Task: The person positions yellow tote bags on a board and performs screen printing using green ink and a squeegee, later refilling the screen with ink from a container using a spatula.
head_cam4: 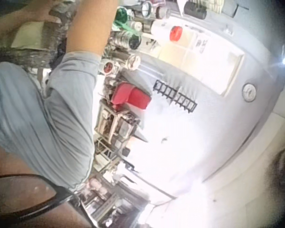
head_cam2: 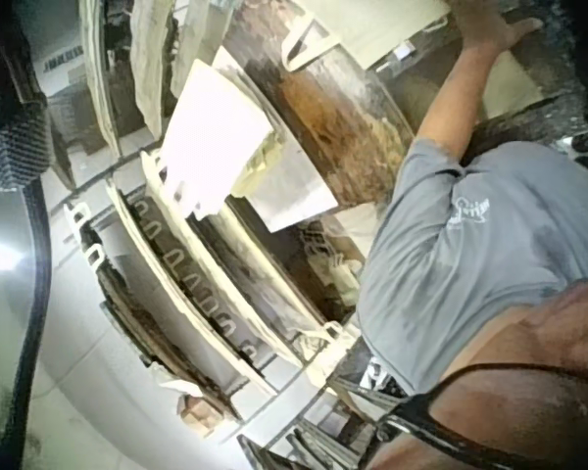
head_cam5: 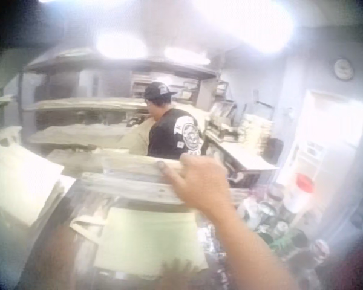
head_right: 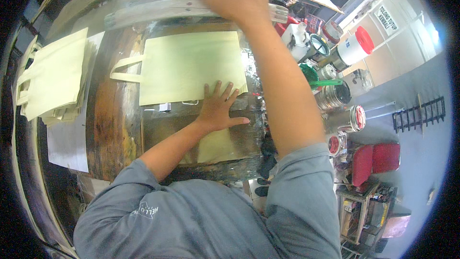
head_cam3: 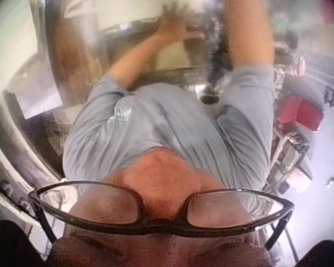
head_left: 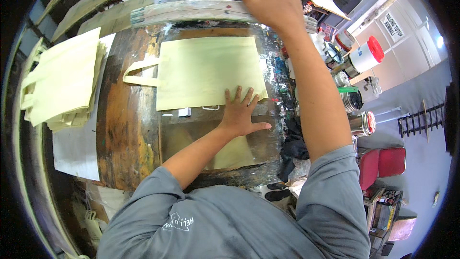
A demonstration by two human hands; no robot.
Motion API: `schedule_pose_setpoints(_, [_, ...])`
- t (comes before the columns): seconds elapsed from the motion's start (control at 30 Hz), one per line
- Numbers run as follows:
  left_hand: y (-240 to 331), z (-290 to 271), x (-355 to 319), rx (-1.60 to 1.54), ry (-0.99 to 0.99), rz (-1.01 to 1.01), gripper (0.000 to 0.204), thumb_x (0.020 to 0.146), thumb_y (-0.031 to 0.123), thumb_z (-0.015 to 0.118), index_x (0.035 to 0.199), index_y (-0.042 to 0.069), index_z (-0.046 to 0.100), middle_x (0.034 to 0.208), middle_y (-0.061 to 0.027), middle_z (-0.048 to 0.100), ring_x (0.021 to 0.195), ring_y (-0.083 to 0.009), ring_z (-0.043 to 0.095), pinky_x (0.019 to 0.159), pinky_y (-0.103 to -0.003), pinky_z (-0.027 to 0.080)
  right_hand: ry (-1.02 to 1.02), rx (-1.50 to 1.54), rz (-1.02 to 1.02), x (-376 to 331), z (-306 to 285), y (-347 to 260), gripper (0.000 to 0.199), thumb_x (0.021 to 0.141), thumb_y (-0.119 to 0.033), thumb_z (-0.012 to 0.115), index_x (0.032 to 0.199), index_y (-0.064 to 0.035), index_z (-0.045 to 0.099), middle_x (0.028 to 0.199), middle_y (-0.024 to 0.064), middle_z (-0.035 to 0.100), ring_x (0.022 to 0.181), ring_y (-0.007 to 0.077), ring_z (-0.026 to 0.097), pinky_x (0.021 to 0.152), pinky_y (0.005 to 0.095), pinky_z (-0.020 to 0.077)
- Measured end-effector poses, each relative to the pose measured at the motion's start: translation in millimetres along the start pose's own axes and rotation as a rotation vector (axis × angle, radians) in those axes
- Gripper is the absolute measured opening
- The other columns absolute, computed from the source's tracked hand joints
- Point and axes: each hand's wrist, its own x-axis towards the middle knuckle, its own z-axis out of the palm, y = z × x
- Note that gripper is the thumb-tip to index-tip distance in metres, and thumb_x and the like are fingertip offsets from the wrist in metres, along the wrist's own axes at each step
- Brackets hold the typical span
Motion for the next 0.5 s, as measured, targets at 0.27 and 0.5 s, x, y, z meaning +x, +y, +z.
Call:
schedule_pose_setpoints(0.27, [-71.6,-85.0,-34.0,-0.659,0.411,-0.376,0.105,0.076,0.058,0.094,0.154,0.002,0.052,0.135,-0.0199,0.068,0.121,-0.0333,0.068,0.108,-0.046,0.053,0.044,-0.054,-0.103,-17.2,16.5,5.7,0.068,0.098,-0.069,0.059,0.077,-0.0052,0.068,0.076,0.0182,0.072,0.074,0.0394,0.071,0.071,0.0527,0.0489])
schedule_pose_setpoints(0.5, [-145.5,-150.3,-105.4,-1.109,0.523,-0.466,0.103,0.068,0.031,0.104,0.151,-0.005,0.055,0.134,-0.0190,0.071,0.122,-0.0243,0.068,0.109,-0.037,0.051,-0.395,0.016,-0.147,-115.5,35.2,4.9,0.060,0.077,-0.041,0.090,0.113,-0.0051,0.060,0.103,0.0164,0.067,0.100,0.0393,0.066,0.085,0.0516,0.0455])
